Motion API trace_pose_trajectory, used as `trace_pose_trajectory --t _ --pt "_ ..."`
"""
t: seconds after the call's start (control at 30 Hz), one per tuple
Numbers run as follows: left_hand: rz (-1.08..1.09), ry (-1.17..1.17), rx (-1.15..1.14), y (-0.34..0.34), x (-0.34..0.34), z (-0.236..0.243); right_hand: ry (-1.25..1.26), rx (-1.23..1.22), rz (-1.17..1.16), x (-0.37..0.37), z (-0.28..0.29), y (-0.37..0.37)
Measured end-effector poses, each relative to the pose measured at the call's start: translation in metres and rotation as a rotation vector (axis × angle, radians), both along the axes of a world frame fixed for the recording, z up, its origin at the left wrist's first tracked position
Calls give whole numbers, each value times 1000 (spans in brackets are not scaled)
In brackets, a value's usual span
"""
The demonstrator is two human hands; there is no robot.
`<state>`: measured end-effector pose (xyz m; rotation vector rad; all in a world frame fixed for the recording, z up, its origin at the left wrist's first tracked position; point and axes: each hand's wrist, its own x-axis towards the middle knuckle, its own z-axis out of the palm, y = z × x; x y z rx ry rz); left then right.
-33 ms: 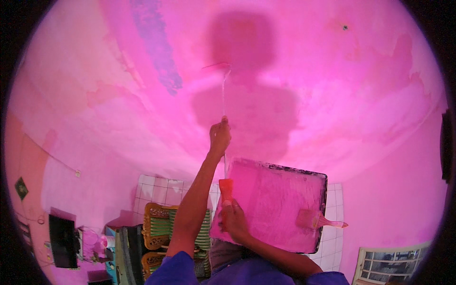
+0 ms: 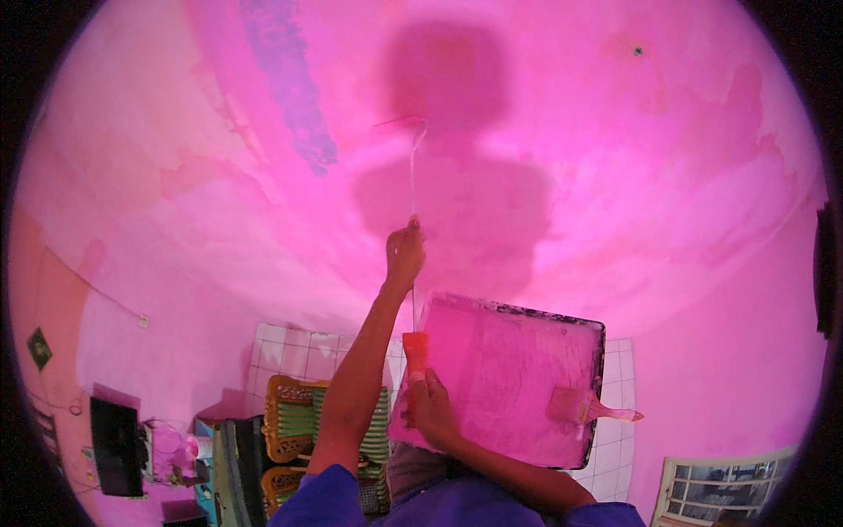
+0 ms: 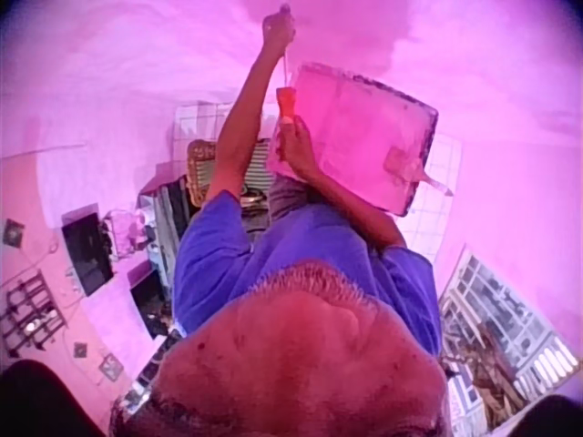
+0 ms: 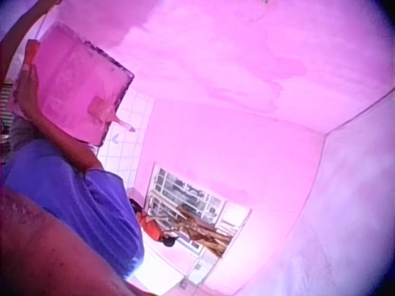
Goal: The person paints a ceiling with pink paint using a roller, frequently dipping the roller into a paint tray held in their other hand.
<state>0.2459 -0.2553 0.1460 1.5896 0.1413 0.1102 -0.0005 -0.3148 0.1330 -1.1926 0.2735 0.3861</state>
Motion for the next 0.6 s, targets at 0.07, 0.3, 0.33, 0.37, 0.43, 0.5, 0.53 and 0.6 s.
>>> trace_pose_trajectory --t 0.07,0.3,0.33,0.37,0.43,0.5,0.53,0.6 --pt "6 31 -54 3 0 5 -8 -4 -8 2 -7 11" --pt "66 -166 67 31 26 61 -258 -31 -38 33 7 46" --pt "62 -162 64 30 24 73 -332 -96 -72 40 5 50" --pt "3 -111 1 29 22 84 -324 -137 -54 44 4 52" --pt "-12 -105 -45 34 20 87 -331 -158 -69 43 -3 61" --pt "5 -204 95 47 29 47 -269 -211 -63 36 -4 68" --pt "-4 -296 220 42 25 39 -270 -217 -66 32 -1 63" --pt "-12 -274 254 38 16 22 -124 -94 -56 20 9 57"
